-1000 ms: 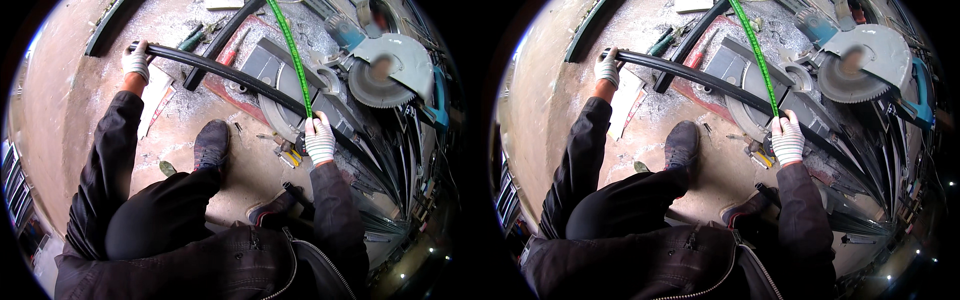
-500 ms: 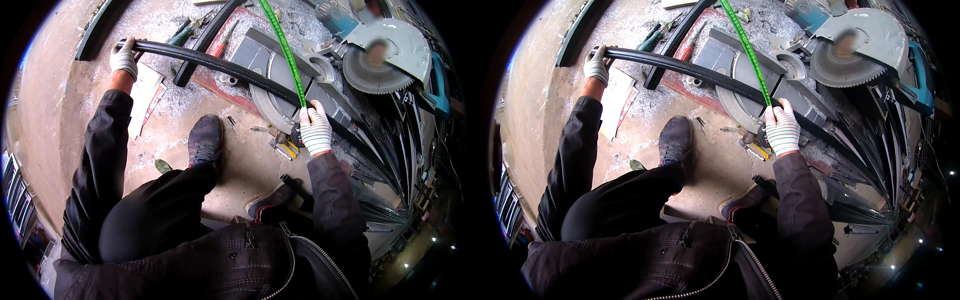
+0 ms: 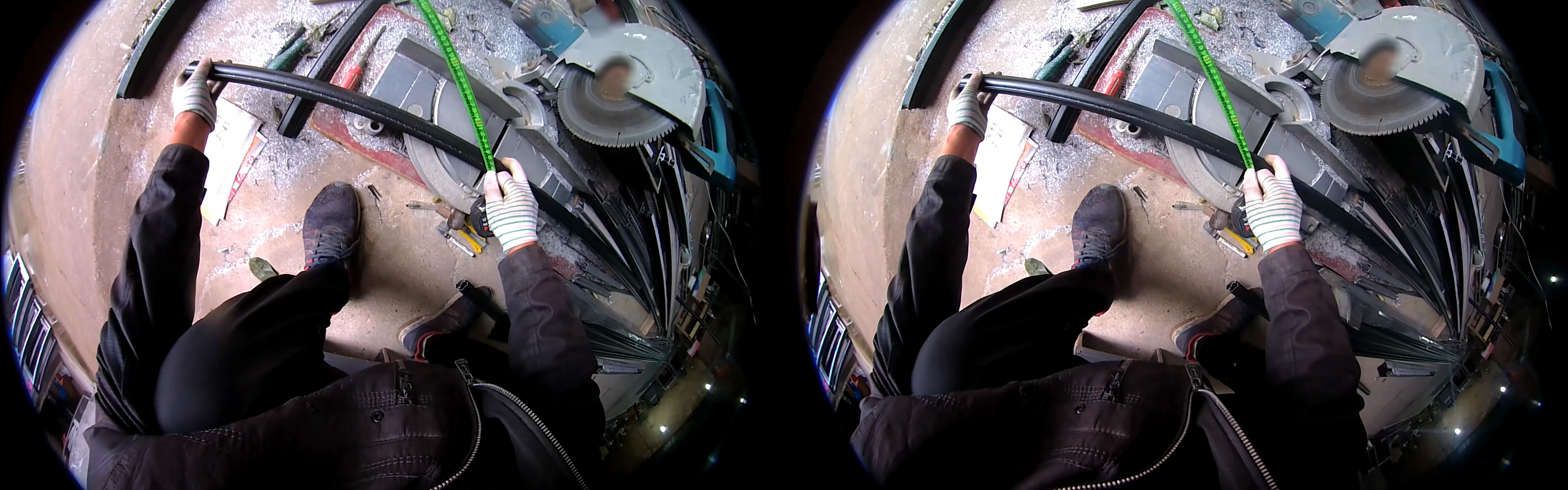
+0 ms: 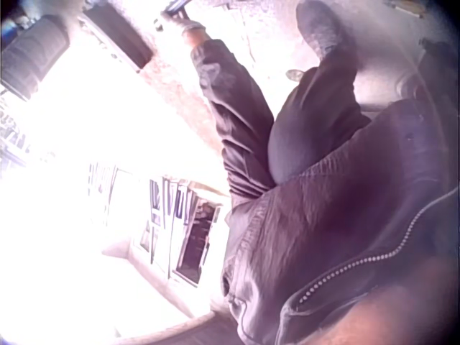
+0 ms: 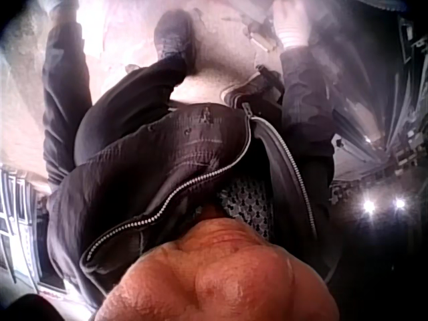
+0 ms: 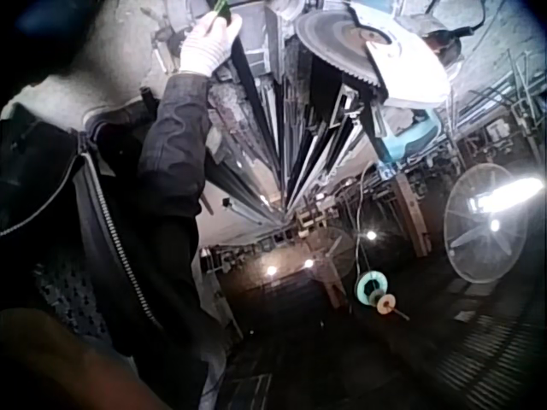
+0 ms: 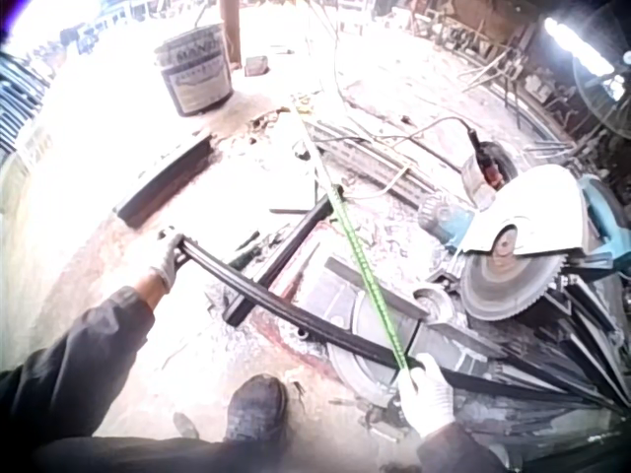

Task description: The person measures a black metal profile with a green tape measure, marks it with a pen, and cuts it using a chop saw. The person repeats this process for multiple pieces, inspecting the cut ends after each cut.

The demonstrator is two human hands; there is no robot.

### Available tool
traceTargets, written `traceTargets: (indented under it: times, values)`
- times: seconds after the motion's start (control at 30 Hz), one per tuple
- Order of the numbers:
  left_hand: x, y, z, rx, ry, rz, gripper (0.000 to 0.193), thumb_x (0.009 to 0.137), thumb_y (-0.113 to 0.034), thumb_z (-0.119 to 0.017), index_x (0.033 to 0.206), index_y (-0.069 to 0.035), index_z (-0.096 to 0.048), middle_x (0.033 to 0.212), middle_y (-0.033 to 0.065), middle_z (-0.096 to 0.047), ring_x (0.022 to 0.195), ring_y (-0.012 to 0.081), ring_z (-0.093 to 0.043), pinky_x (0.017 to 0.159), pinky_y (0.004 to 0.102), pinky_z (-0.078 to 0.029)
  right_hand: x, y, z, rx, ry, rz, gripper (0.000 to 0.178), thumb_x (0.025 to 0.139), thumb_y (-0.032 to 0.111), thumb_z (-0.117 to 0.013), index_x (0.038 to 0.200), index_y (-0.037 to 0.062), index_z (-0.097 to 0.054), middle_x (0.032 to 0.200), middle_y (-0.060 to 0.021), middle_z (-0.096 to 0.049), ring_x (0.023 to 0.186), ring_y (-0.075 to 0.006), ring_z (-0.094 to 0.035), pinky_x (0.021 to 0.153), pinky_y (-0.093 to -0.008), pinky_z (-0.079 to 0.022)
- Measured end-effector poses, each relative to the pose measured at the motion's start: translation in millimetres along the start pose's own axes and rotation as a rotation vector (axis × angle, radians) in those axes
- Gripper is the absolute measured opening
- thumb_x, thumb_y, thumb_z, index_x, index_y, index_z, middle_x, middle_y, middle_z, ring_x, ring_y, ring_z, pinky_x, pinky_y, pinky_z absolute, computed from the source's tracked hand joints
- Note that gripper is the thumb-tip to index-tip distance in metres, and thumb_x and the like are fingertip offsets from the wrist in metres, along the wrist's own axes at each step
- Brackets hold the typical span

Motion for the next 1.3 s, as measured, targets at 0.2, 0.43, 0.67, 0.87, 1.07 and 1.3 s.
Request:
traceTargets:
  times: [0.2,0.43,0.67,0.87,1.07,1.3]
  values:
    - [-6.7,-1.4,-3.8,-0.014,-0.035,-0.003,0.023,0.095,-0.005,-0.067,0.109,0.000,-0.050,0.099,0.0185,-0.066,0.090,0.0366,-0.074,0.077,0.0442,-0.066,2.3,-12.8,-5.5,0.074,0.062,-0.068,0.026,0.098,0.023,-0.063,0.095,-0.0023,-0.066,0.129,-0.0215,-0.061,0.098,-0.0392,-0.065,0.090,-0.0393,-0.052]
    - [-5.1,1.2,-3.2,-0.028,-0.001,0.026,0.027,0.093,-0.004,-0.069,0.112,-0.001,-0.050,0.100,0.0171,-0.068,0.090,0.0348,-0.074,0.076,0.0434,-0.065,4.0,-14.9,-5.8,0.086,0.095,-0.021,0.028,0.099,0.020,-0.063,0.108,-0.0067,-0.065,0.114,-0.0137,-0.065,0.077,-0.0162,-0.060,0.077,-0.0290,-0.052]
    - [-6.1,-3.6,4.1,0.036,-0.084,-0.029,0.028,0.093,-0.004,-0.069,0.113,-0.002,-0.049,0.100,0.0168,-0.068,0.087,0.0342,-0.074,0.077,0.0447,-0.065,3.3,-19.8,-6.2,0.104,0.109,-0.067,0.028,0.099,0.021,-0.063,0.106,-0.0062,-0.065,0.118,-0.0153,-0.064,0.084,-0.0217,-0.062,0.081,-0.0305,-0.051]
    - [-30.2,-37.3,-4.4,0.011,-0.098,-0.126,0.026,0.091,-0.009,-0.074,0.111,-0.006,-0.058,0.097,0.0115,-0.070,0.086,0.0227,-0.072,0.071,0.0344,-0.061,3.3,-11.0,2.9,0.009,0.043,0.096,0.026,0.099,0.018,-0.060,0.106,-0.0073,-0.063,0.121,-0.0176,-0.064,0.090,-0.0264,-0.063,0.084,-0.0341,-0.051]
    - [-61.6,-90.7,-13.8,0.204,0.013,-0.564,0.040,0.091,-0.015,-0.075,0.124,-0.004,-0.054,0.100,0.0095,-0.066,0.083,0.0193,-0.070,0.066,0.0293,-0.060,-2.0,-5.2,21.4,0.086,0.061,0.014,0.025,0.098,0.020,-0.059,0.102,-0.0048,-0.064,0.132,-0.0181,-0.062,0.093,-0.0286,-0.064,0.085,-0.0338,-0.050]
    - [-112.0,-133.4,-19.5,-0.050,-0.179,-0.316,0.041,0.089,-0.013,-0.075,0.122,-0.001,-0.054,0.090,0.0086,-0.067,0.074,0.0162,-0.069,0.062,0.0283,-0.059,-23.5,-22.7,41.7,0.037,0.134,-0.047,0.026,0.098,0.018,-0.055,0.095,-0.0064,-0.062,0.136,-0.0179,-0.061,0.077,-0.0233,-0.062,0.072,-0.0340,-0.050]
Point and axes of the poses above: each hand's wrist, its own x-axis towards the middle knuckle, its own z-axis out of the back of the hand, y = z × x, the point moved 9 cm from there along x, towards the middle knuckle
